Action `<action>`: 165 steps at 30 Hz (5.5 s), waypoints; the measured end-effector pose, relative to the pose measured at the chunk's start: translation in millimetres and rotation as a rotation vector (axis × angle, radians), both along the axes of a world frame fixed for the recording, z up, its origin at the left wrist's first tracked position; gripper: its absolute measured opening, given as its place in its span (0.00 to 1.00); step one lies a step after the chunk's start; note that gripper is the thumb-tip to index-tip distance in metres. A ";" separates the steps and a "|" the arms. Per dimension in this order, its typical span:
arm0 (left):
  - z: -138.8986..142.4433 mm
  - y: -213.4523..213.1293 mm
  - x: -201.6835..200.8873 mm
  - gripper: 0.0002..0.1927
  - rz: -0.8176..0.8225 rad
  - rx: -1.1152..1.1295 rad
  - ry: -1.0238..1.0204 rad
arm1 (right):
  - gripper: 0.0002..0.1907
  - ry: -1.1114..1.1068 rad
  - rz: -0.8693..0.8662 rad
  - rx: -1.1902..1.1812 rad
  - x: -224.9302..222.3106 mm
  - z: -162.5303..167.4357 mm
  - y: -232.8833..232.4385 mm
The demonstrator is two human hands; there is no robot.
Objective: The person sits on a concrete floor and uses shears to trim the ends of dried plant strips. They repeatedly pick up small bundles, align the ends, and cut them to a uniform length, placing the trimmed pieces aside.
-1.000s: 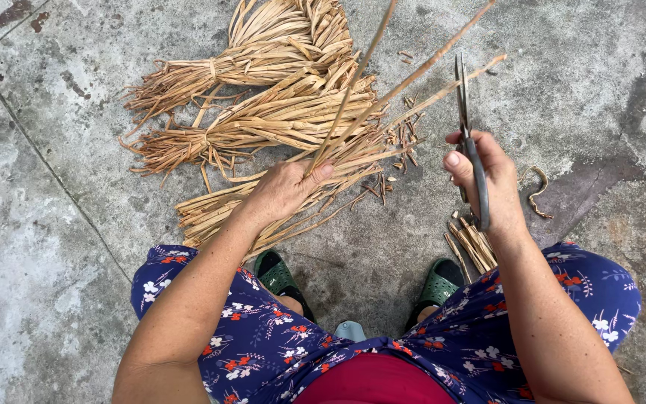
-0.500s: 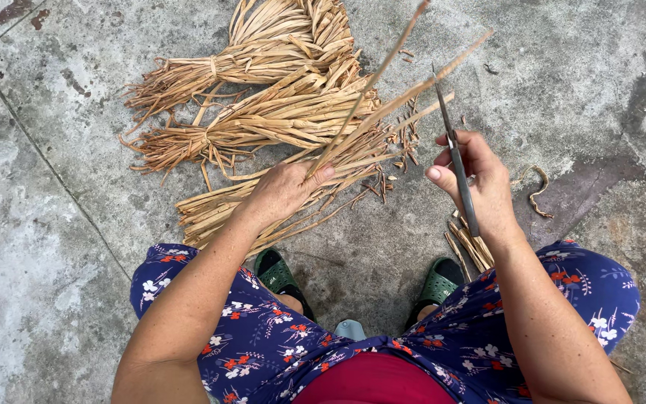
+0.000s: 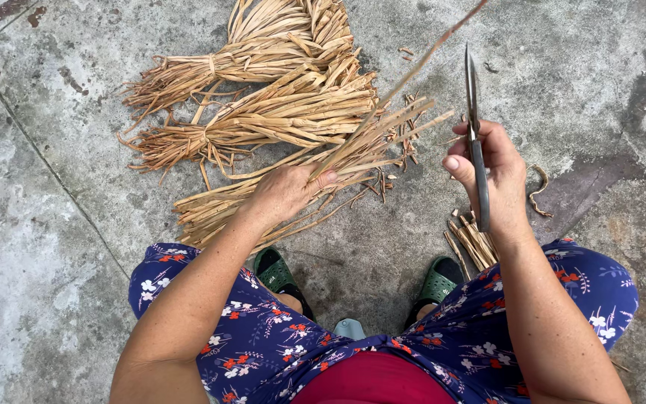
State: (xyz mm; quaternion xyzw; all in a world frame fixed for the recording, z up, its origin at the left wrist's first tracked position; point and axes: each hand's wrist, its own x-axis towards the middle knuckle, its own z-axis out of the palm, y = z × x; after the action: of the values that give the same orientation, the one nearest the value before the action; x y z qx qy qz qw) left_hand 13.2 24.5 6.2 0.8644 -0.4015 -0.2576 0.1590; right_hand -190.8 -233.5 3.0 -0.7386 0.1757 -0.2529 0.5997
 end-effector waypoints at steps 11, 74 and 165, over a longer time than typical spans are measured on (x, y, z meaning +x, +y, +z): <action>-20.8 -6.0 -3.7 0.34 -0.035 -0.014 -0.039 | 0.15 -0.002 -0.070 0.167 3.2 3.7 -4.0; -22.6 -131.5 -101.7 0.34 0.181 -1.228 -0.085 | 0.11 -0.286 0.107 0.470 59.8 -57.0 14.3; -58.2 -21.2 -113.1 0.15 0.603 -1.142 1.103 | 0.36 0.026 0.066 0.193 9.6 7.0 36.5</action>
State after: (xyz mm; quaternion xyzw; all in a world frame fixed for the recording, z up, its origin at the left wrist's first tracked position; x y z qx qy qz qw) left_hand -99.9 3.3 -52.0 0.4721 -0.0872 -0.3465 0.8059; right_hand -181.2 -197.0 10.0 -0.6862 0.1827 -0.2052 0.6735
